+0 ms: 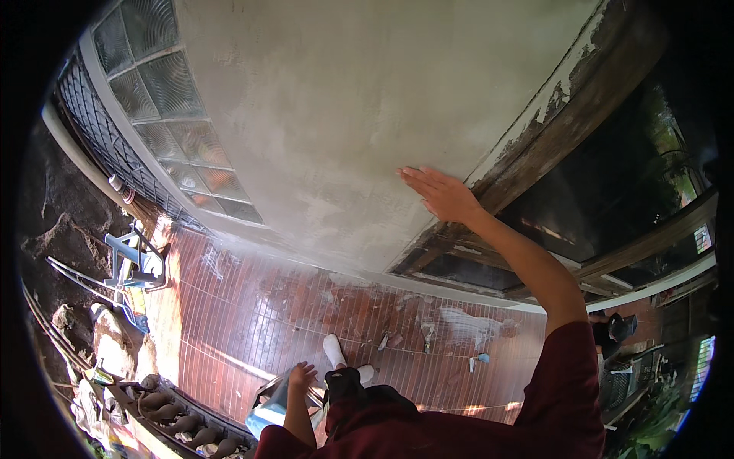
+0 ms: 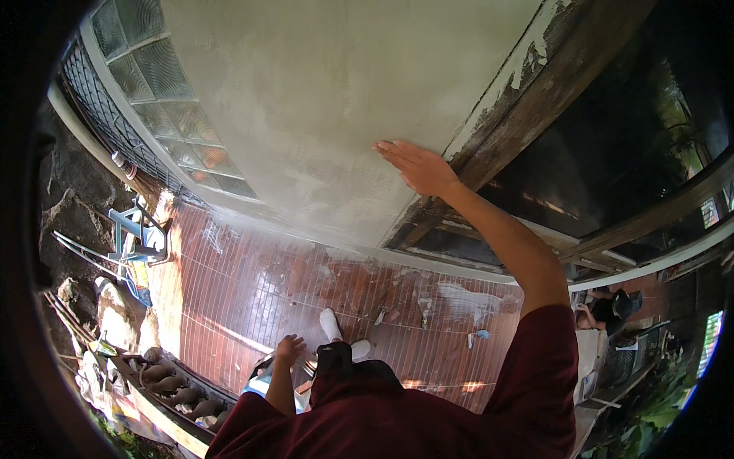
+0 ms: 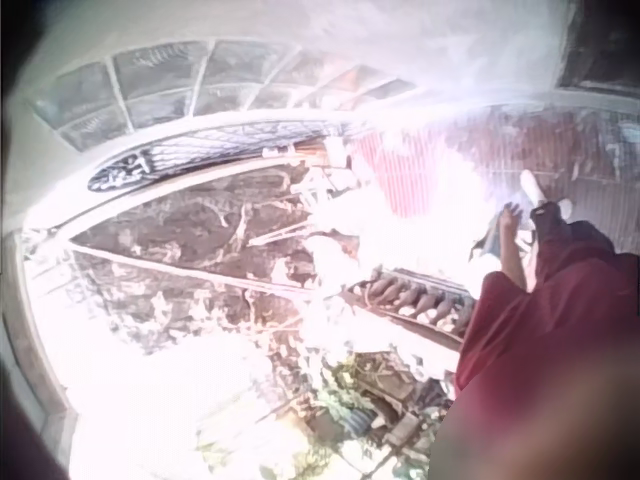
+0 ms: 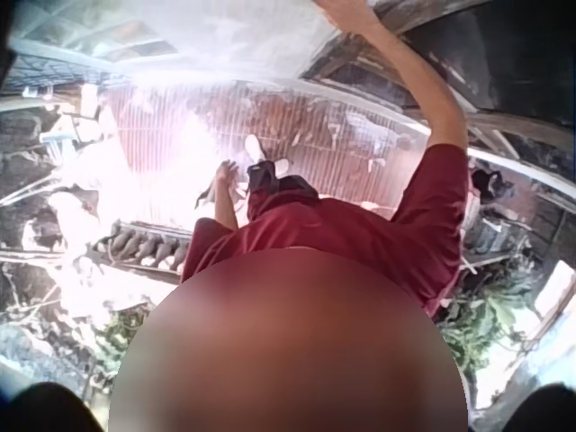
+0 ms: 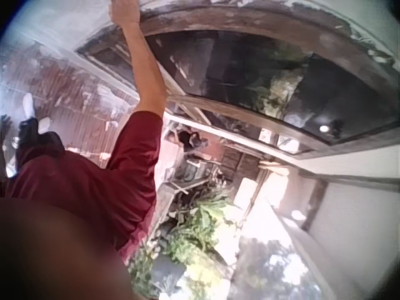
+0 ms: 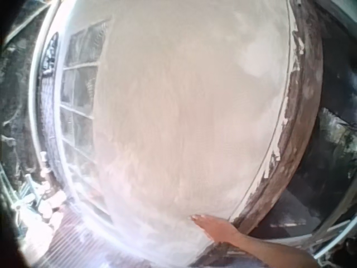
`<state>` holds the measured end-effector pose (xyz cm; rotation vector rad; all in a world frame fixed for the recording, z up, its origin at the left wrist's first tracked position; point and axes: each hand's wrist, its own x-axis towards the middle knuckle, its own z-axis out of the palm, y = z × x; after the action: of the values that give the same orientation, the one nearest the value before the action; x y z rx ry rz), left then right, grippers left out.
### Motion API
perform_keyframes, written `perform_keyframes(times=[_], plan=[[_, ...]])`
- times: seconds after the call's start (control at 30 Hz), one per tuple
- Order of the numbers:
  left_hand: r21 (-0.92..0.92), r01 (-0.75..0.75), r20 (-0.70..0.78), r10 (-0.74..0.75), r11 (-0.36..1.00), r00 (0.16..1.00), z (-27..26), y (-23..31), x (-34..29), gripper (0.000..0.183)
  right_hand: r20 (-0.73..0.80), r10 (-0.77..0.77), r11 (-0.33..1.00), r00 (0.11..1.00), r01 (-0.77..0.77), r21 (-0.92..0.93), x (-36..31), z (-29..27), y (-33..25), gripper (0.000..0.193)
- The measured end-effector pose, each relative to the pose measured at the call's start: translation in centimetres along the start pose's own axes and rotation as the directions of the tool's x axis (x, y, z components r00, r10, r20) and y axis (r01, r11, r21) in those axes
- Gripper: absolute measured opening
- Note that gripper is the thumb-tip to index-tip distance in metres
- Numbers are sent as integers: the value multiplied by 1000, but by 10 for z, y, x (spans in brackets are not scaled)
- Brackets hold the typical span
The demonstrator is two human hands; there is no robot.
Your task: The person smooths a freshly plastered exterior wall by hand, working around a decorative metal grille and a glass block window. They use both hands to rub and even the surface, occasionally shifting position to reach different areas.
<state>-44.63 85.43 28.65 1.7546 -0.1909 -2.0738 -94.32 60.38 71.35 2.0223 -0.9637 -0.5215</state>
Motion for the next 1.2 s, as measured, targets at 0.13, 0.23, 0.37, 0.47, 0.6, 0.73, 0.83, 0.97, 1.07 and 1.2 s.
perform_keyframes(times=[0.13,0.23,0.37,0.47,0.6,0.73,0.83,0.97,1.07,1.2], plan=[[163,-69,-25,74,984,997,11,45,-6,54,-42,5,1000,999,-4,12,-6,-21,50,66],[170,-104,-36,111,980,993,5,68,-11,54,-171,137,985,976,-152,-78,-19,-54,109,60],[85,-66,-87,74,994,994,-13,69,-7,53,-350,524,820,776,-571,-40,-22,-105,176,54],[24,9,-121,-6,1000,993,-25,61,3,54,-539,637,658,551,-753,8,4,-126,208,54],[-152,-10,-83,-2,988,997,-29,52,14,54,-688,578,699,439,-701,139,65,-130,209,56],[-166,-94,-28,90,982,996,-18,54,15,54,-689,590,673,421,-728,132,120,-129,185,58],[-156,-95,-29,92,983,995,-11,57,11,55,-655,591,708,471,-692,141,156,-131,165,59],[-199,-84,-48,76,976,996,-21,49,3,56,-588,575,776,569,-606,173,202,-136,134,60],[-223,-87,-65,74,971,995,-39,33,5,55,-555,552,800,622,-583,143,241,-141,108,61],[-303,-77,-111,44,950,993,-63,5,12,52,-459,440,885,771,-459,78,284,-147,84,61]])
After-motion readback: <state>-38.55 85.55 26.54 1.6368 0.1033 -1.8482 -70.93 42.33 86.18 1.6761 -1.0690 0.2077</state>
